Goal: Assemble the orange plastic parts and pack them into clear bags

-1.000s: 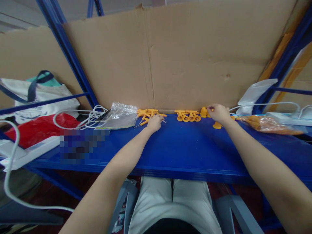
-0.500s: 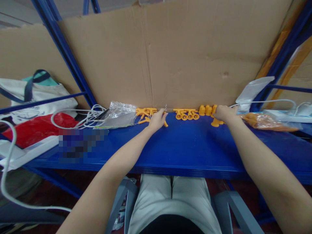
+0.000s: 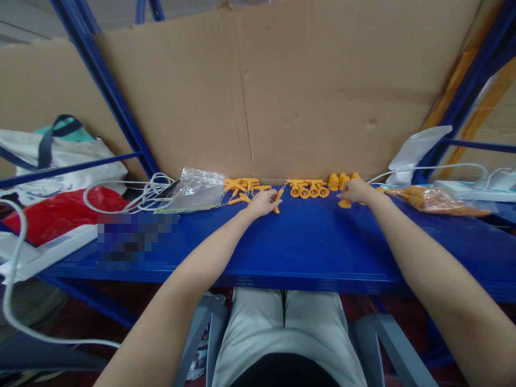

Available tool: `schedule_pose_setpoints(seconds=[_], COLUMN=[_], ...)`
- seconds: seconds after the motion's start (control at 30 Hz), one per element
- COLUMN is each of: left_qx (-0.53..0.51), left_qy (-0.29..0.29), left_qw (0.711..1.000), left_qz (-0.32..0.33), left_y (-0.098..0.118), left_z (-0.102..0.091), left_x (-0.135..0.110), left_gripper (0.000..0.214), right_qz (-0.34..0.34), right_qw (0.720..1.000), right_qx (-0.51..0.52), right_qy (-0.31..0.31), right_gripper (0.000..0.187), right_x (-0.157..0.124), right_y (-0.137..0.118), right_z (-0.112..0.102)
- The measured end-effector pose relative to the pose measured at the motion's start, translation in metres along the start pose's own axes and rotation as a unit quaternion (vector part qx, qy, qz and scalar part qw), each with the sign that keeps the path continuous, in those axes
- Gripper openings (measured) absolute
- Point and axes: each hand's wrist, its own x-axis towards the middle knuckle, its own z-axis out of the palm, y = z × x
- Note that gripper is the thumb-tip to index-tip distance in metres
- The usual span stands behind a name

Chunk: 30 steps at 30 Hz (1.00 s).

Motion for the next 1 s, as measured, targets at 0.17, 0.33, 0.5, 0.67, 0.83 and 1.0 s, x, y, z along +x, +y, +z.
schedule_pose_setpoints(seconds=[0.17,0.33,0.5,0.67,0.83,1.0], left_qx=[-0.004,-0.002,-0.017,-0.016,0.005,-0.003], left_qy=[-0.042,-0.061,-0.069,-0.094,-0.049,-0.026], left_qw=[0.999,0.998,0.997,0.995,0.998,0.997], left_qz=[-0.022,-0.008,0.012,0.003,0.031,0.077], left_y=[0.004,0.003,-0.001,-0.001,0.000,-0.001], left_z=[-0.002,-0.003,-0.002,-0.004,-0.003,0.000], left_x=[-0.001,0.000,0.001,0.000,0.000,0.000], left_gripper=[0.014,0.013,0.015,0.009,0.007,0.006], right_qz=[-0.093,-0.080,-0.067,-0.110,-0.135,-0.158], right_qw=[0.991,0.986,0.990,0.994,0.990,0.987], right_qx=[0.093,0.137,0.112,0.002,-0.041,-0.022], right_qy=[-0.040,-0.059,-0.049,-0.003,0.023,0.030], right_gripper=[0.036,0.025,0.021,0.027,0.035,0.037], right_x=[-0.007,-0.021,-0.026,-0.031,-0.040,-0.039], right_y=[-0.018,-0.046,-0.067,-0.076,-0.077,-0.078], right_z=[0.007,0.005,0.003,0.001,-0.003,-0.002])
